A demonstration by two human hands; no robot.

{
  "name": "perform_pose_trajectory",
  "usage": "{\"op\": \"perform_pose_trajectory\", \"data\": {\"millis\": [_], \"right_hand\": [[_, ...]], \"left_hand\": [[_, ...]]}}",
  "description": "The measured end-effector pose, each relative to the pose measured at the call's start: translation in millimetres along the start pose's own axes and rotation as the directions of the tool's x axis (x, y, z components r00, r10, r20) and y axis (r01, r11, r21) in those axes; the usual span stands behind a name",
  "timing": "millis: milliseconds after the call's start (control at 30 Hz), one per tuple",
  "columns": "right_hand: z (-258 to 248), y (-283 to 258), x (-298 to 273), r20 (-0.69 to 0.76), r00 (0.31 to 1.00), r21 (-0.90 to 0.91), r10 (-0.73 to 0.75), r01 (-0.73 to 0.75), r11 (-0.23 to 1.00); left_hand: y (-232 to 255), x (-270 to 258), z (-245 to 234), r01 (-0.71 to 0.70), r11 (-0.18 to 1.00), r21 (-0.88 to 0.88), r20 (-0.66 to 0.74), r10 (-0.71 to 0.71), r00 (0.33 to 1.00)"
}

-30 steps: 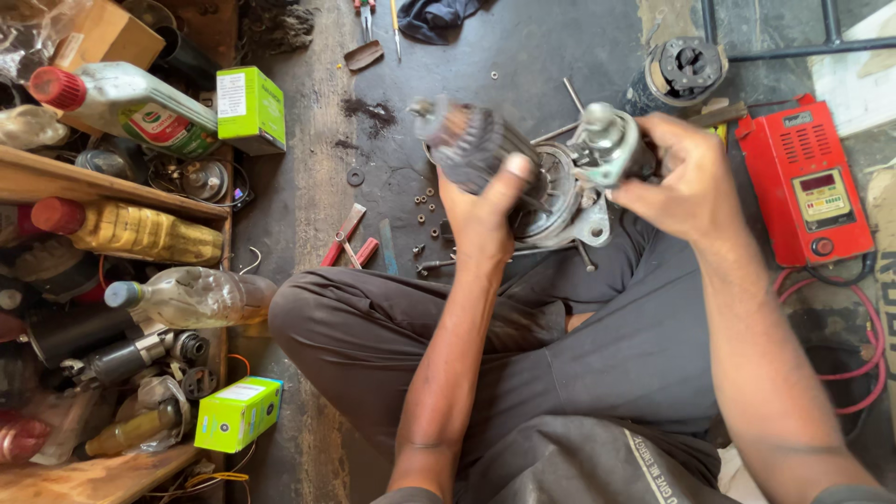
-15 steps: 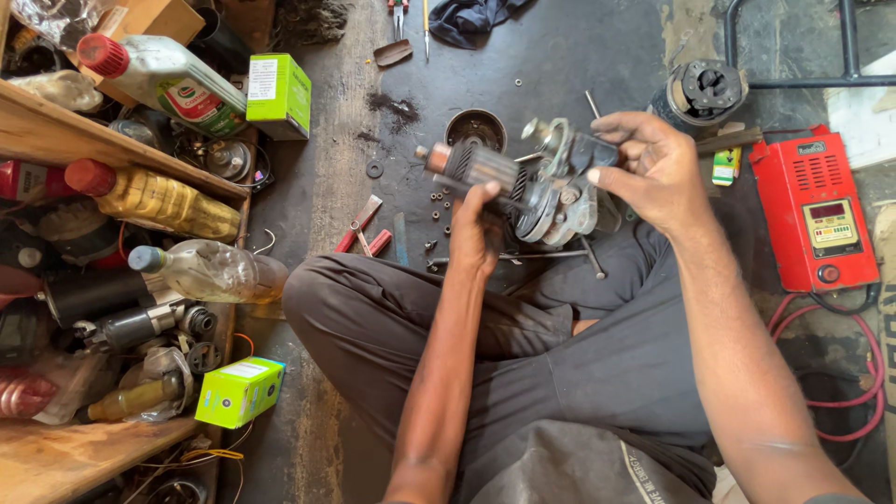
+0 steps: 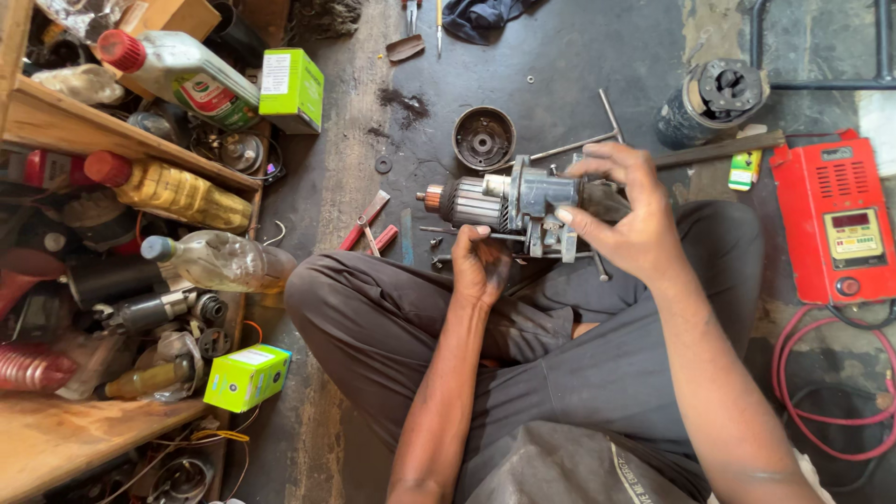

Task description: The person sits on the floor and disassembles a small electric motor, using a hammer and screwdriver to separate the housing and rotor. They remove the rotor, inspect the internal components, and then reassemble the motor parts.

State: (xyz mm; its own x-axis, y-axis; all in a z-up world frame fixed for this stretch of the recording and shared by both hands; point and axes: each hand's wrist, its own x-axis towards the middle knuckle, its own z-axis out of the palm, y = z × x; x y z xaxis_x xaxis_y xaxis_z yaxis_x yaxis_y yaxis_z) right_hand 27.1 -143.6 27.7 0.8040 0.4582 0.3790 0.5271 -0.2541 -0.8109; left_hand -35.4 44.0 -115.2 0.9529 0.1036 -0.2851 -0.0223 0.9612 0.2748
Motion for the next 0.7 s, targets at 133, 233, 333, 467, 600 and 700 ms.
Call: {"op": "perform_pose_trajectory", "data": {"millis": [133, 233, 333, 467, 600, 700], "right_hand": [[5, -1, -4, 0.025, 0.994, -0.349, -0.105, 0.107, 0.931], [5, 2, -2, 0.022, 0.997, -0.312, -0.072, 0.075, 0.947], [1, 4, -2, 0.1, 0.978, -0.298, 0.181, -0.144, 0.944], [5, 4, -12, 0.024, 0.999, -0.342, 0.032, -0.022, 0.939], [11, 5, -28, -0.102, 0.968, -0.463, -0.229, 0.158, 0.872], [13, 18, -31, -0.179, 0.967, -0.286, -0.182, 0.126, 0.95]], "left_hand": [[-1, 1, 0, 0.015, 1.0, 0.003, -0.003, -0.015, 1.0], [1, -1, 3, 0.041, 0.998, 0.054, -0.016, -0.04, 0.999], [4, -1, 1, 0.058, 0.995, 0.076, -0.021, -0.057, 0.998], [2, 9, -22, 0.093, 0.992, 0.083, 0.0, -0.094, 0.996], [-13, 29, -53, 0.143, 0.962, 0.231, 0.0, -0.147, 0.989], [-26, 37, -74, 0.11, 0.931, 0.349, 0.011, -0.121, 0.993]]}}
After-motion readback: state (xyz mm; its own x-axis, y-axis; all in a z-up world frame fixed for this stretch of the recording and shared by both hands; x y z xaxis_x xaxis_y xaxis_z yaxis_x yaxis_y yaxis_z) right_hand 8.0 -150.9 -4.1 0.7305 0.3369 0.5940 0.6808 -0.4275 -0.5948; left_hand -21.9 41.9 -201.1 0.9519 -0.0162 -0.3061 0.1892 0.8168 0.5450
